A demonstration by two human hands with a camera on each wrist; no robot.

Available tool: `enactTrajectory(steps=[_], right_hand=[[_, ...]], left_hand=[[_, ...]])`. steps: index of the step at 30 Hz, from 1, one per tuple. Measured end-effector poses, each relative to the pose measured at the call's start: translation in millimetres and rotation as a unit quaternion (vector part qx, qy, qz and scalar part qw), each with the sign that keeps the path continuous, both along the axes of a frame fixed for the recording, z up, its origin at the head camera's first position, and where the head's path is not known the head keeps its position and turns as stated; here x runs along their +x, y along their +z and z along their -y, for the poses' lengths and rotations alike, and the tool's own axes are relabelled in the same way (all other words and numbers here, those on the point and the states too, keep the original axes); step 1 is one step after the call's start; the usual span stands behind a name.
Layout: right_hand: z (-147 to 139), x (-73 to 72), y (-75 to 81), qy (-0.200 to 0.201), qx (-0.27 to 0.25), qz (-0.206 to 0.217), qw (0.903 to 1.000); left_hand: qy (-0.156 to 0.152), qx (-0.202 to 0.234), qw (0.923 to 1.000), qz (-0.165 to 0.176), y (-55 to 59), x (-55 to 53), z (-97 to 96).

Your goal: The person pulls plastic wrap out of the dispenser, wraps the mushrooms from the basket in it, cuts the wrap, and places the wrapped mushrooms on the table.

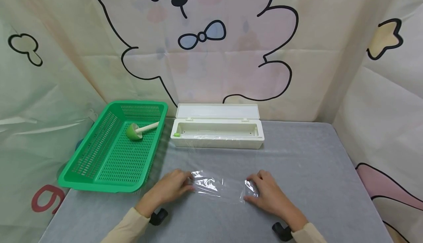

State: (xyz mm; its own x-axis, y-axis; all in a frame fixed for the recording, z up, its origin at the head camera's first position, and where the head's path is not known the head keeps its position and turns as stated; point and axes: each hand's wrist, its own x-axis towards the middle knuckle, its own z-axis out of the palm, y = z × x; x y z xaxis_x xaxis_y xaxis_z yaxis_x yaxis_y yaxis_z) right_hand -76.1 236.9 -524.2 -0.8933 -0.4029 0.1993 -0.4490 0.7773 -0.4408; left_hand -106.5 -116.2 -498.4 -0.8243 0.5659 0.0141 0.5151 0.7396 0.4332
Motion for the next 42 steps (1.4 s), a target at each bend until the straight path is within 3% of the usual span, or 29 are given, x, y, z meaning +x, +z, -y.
enactTrajectory(steps=[2,7,15,22,29,35,39,42], right_hand=[[2.1,-0.4,-0.3,-0.015,0.017,-0.004,0.9997],[4.4,-0.8,-2.1,-0.042,0.044,0.007,0.9981],[0.4,-3.2,-8.9,-0.053,0.066,0.039,0.9956],[-6.4,-8.5,-10.3,-0.058,0.071,0.079,0.9927],[-8.0,-9.4,-7.5,-0.055,0.072,0.104,0.9905],[-9.0,-9.1,-11.8,-0.053,0.06,0.106,0.9911],[-10.3,-9.2,-20.9,-0.045,0.035,0.087,0.9946],[-10.7,-9.4,-24.6,-0.043,0.029,0.082,0.9953]], left_hand=[[0.017,-0.007,0.9993,-0.031,-2.2,-0.9,-2.3],[0.058,-0.045,0.9949,-0.07,-8.8,-0.6,-3.7],[0.067,-0.081,0.9891,-0.104,-18.0,-1.6,0.2],[0.063,-0.095,0.991,-0.07,-22.1,-2.5,3.3],[0.065,-0.077,0.9942,-0.038,-20.6,-5.5,5.5],[0.065,-0.009,0.9976,-0.021,-2.7,-8.2,8.3],[0.067,0.07,0.9953,0.004,22.0,-10.6,14.6],[0.086,0.126,0.9883,0.009,44.9,-13.5,23.1]])
